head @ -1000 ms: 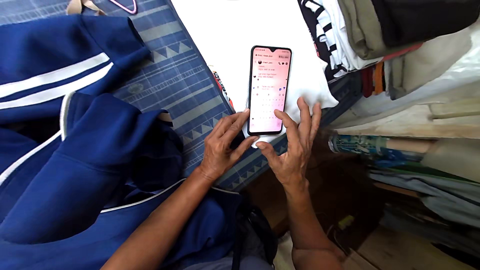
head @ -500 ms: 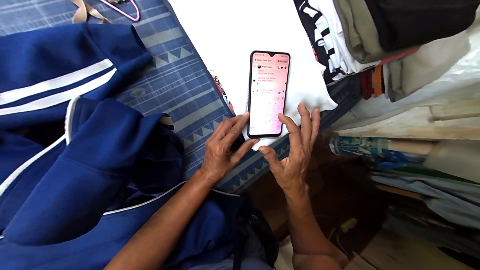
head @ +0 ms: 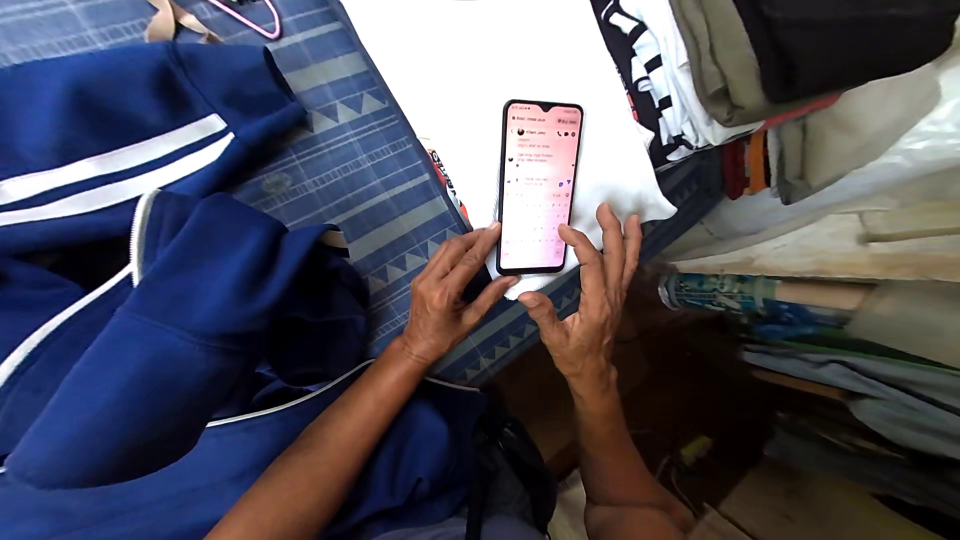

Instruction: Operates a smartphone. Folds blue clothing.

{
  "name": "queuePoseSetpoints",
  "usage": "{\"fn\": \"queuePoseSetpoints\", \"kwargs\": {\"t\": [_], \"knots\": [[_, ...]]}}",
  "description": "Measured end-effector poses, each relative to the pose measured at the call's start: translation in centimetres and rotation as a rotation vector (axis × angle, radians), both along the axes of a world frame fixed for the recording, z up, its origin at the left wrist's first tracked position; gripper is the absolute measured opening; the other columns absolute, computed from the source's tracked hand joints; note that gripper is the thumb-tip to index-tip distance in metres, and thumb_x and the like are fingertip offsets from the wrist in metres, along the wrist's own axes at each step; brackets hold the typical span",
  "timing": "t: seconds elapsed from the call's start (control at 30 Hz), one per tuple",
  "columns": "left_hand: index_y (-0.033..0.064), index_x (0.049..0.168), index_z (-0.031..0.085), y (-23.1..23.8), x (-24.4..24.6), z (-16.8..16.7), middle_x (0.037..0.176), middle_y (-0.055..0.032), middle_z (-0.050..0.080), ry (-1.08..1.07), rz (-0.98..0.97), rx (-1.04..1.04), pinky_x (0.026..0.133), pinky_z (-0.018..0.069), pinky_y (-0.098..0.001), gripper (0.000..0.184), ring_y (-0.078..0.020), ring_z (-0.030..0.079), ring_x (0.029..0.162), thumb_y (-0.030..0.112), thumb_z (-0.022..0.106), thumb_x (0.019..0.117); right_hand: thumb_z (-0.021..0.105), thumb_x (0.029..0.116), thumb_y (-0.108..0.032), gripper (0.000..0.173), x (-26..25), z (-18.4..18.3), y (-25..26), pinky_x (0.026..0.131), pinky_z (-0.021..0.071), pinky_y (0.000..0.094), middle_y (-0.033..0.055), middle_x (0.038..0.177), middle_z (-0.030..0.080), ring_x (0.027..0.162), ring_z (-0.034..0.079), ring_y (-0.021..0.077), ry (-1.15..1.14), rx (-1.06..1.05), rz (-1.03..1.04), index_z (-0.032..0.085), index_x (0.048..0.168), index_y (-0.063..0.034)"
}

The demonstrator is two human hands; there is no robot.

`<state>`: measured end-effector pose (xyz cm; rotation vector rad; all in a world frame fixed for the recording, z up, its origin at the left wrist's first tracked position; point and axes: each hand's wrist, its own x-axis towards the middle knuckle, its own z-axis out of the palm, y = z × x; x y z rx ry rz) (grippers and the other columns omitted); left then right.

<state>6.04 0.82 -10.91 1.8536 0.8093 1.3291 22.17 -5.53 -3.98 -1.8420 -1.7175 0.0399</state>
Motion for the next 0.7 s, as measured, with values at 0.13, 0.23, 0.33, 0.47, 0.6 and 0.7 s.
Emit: {"fn": "queuePoseSetpoints", "kwargs": {"t": [0.13, 0.23, 0.33, 0.47, 0.6, 0.7], "knots": [[-0.0092, 0.131, 0.063, 0.0, 0.0, 0.1, 0.125, -0.0233, 0.067, 0.000, 0.003, 0.004, 0.098, 0.0542, -0.0322, 0.050, -0.0243, 0.067, 0.112, 0.019, 0.077, 0.0917, 0.048, 0.0935, -0.075, 0.079, -0.3, 0.2, 0.5, 0.125, 0.0141, 0.0606, 0.0233, 0.161, 0.036, 0.154, 0.018, 0.0442, -0.010, -0.006, 0.015, 0.061, 0.138, -0.0109], [-0.0095, 0.131, 0.063, 0.0, 0.0, 0.0, 0.124, -0.0229, 0.067, -0.007, -0.001, -0.002, 0.098, 0.0540, -0.0318, 0.050, -0.0240, 0.067, 0.112, 0.019, 0.076, 0.0925, 0.047, 0.0937, -0.074, 0.078, -0.5, 0.4, 1.0, 0.125, 0.0147, 0.0602, 0.0249, 0.161, 0.035, 0.154, 0.017, 0.0458, -0.010, -0.012, 0.033, 0.061, 0.137, -0.0104], [-0.0090, 0.131, 0.063, 0.0, 0.0, 0.0, 0.125, -0.0225, 0.067, -0.007, 0.003, -0.003, 0.099, 0.0535, -0.0318, 0.049, -0.0242, 0.067, 0.113, 0.019, 0.075, 0.0925, 0.047, 0.0939, -0.074, 0.078, -0.8, 0.5, 1.5, 0.125, 0.0142, 0.0588, 0.0238, 0.161, 0.034, 0.155, 0.016, 0.0451, -0.009, -0.013, 0.041, 0.061, 0.138, -0.0106], [-0.0092, 0.132, 0.063, 0.0, 0.0, 0.0, 0.125, -0.0230, 0.067, -0.004, 0.000, 0.000, 0.099, 0.0539, -0.0318, 0.050, -0.0246, 0.067, 0.113, 0.017, 0.075, 0.0921, 0.050, 0.0940, -0.072, 0.080, -0.9, 0.4, 1.7, 0.126, 0.0131, 0.0591, 0.0225, 0.162, 0.034, 0.155, 0.016, 0.0438, -0.004, -0.006, 0.036, 0.057, 0.141, -0.0083], [-0.0093, 0.131, 0.063, 0.0, 0.0, 0.0, 0.125, -0.0232, 0.067, -0.002, 0.002, 0.003, 0.099, 0.0536, -0.0324, 0.049, -0.0250, 0.067, 0.114, 0.019, 0.074, 0.0929, 0.049, 0.0937, -0.073, 0.082, -0.7, 0.2, 1.5, 0.125, 0.0136, 0.0603, 0.0238, 0.161, 0.035, 0.155, 0.017, 0.0448, -0.015, -0.017, 0.034, 0.057, 0.141, -0.0070], [-0.0092, 0.132, 0.063, 0.0, 0.0, 0.0, 0.125, -0.0229, 0.067, -0.001, 0.005, 0.005, 0.098, 0.0542, -0.0327, 0.050, -0.0249, 0.067, 0.113, 0.019, 0.075, 0.0930, 0.048, 0.0934, -0.074, 0.082, -0.6, 0.1, 1.3, 0.125, 0.0132, 0.0613, 0.0236, 0.161, 0.035, 0.154, 0.017, 0.0457, -0.016, -0.030, 0.032, 0.057, 0.141, -0.0079]]}}
